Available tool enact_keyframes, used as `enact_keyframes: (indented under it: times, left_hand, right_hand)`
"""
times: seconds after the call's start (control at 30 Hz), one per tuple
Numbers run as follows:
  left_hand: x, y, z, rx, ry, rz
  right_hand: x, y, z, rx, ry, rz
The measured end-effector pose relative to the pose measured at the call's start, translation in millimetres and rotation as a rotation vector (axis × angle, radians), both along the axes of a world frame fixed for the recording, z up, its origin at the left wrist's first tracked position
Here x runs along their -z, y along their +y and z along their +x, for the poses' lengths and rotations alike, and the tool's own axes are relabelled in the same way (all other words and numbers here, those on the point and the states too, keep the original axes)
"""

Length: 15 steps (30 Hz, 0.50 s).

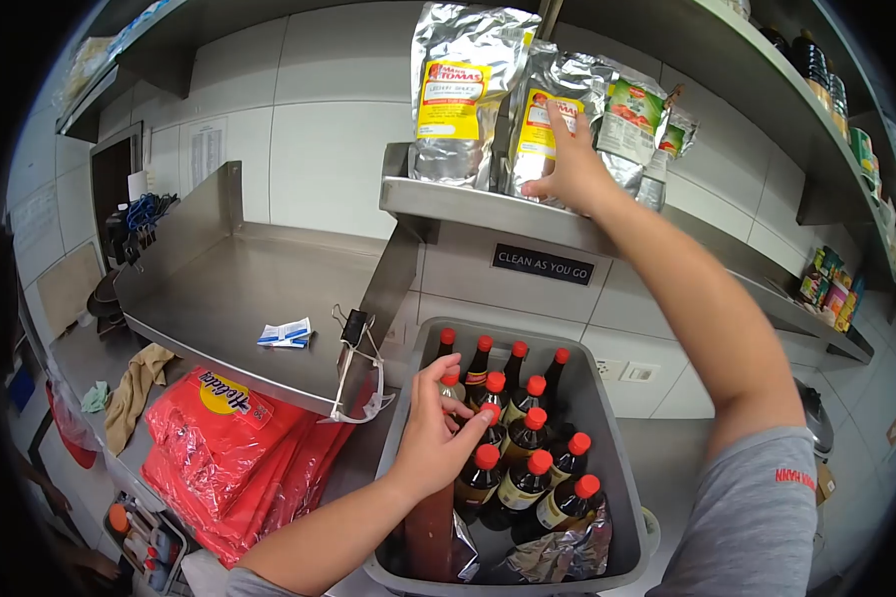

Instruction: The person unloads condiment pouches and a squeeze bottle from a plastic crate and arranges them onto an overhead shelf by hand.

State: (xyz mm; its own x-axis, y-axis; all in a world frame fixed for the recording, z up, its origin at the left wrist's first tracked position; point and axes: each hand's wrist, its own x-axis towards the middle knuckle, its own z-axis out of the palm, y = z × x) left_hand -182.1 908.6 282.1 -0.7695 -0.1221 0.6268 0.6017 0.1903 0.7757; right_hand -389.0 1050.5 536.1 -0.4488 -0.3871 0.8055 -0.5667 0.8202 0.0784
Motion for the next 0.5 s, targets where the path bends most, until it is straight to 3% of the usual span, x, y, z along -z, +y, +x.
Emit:
enact_keyframes:
  times: [0.13, 0.2, 0.37, 0.5]
  left_hand:
    - [5, 1, -5, 0.020, 0.008, -0.036]
    - [5, 1, -5, 0.035, -0.007, -0.061]
    - [3, 0, -5, 0.056, 0.026, -0.071]
    - [6, 2, -6, 0.047, 0.031, -0.083]
  right_hand:
    - [-15, -14, -18, 0.167, -0.201, 0.127]
    - [-16, -19, -41, 0.255, -0.158, 0.169]
    - [-22, -23, -85, 0.170, -0.193, 0.261]
    - [-19, -27, -95, 0.224, -0.012, 0.309]
